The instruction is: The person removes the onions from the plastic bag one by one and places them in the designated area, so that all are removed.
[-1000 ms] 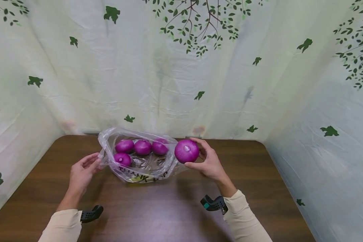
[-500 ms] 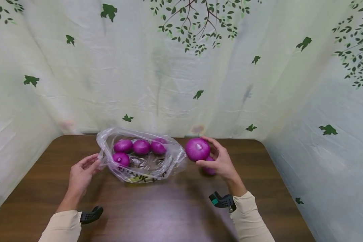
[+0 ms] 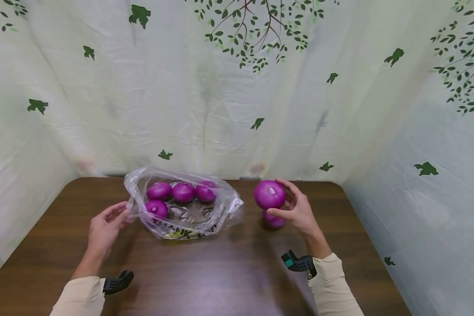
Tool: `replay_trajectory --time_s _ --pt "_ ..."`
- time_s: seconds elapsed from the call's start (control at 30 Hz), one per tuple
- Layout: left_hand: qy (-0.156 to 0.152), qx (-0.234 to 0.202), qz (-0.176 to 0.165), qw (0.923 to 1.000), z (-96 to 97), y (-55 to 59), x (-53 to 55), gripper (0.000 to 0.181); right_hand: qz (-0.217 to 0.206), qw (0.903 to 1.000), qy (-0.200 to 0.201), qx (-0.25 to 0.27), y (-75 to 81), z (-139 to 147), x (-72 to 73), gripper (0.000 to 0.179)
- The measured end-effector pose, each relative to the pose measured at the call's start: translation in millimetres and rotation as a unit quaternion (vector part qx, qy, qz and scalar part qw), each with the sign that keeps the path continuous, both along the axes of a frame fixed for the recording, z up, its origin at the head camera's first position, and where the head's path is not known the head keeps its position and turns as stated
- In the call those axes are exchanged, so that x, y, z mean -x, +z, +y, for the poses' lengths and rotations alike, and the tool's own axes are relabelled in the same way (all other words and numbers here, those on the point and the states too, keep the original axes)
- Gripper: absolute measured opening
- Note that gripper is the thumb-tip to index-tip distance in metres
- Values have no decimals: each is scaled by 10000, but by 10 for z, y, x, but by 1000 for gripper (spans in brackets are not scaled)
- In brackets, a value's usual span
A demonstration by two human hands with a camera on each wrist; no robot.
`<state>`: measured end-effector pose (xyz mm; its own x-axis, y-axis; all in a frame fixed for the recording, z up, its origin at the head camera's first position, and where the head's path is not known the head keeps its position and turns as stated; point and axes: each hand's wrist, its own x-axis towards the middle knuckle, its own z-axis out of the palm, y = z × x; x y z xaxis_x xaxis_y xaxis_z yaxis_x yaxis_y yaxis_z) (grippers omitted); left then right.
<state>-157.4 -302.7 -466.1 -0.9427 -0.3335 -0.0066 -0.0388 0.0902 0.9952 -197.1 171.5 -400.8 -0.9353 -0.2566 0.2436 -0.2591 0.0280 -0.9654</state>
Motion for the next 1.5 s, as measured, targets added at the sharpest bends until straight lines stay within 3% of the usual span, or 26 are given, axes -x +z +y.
replay_trajectory --time_s 0.37,0.57,0.93,1.27,1.5 --pt "-50 -298 127 9995 21 6 9 43 -84 9993 -345 93 -56 162 40 76" --pt "-7 -407 89 9991 6 -5 5 41 -162 9989 -424 -114 -122 236 60 77" --pt "-31 -180 -20 9998 12 -20 -13 45 -221 9953 -943 27 -319 398 0 75" --pt "-55 227 -162 9996 -20 -3 -24 52 -346 9932 -1110 31 -414 463 -17 73" --pt "-43 82 -171 9998 -17 -6 -19 50 -434 9873 -1530 44 -506 535 -37 75"
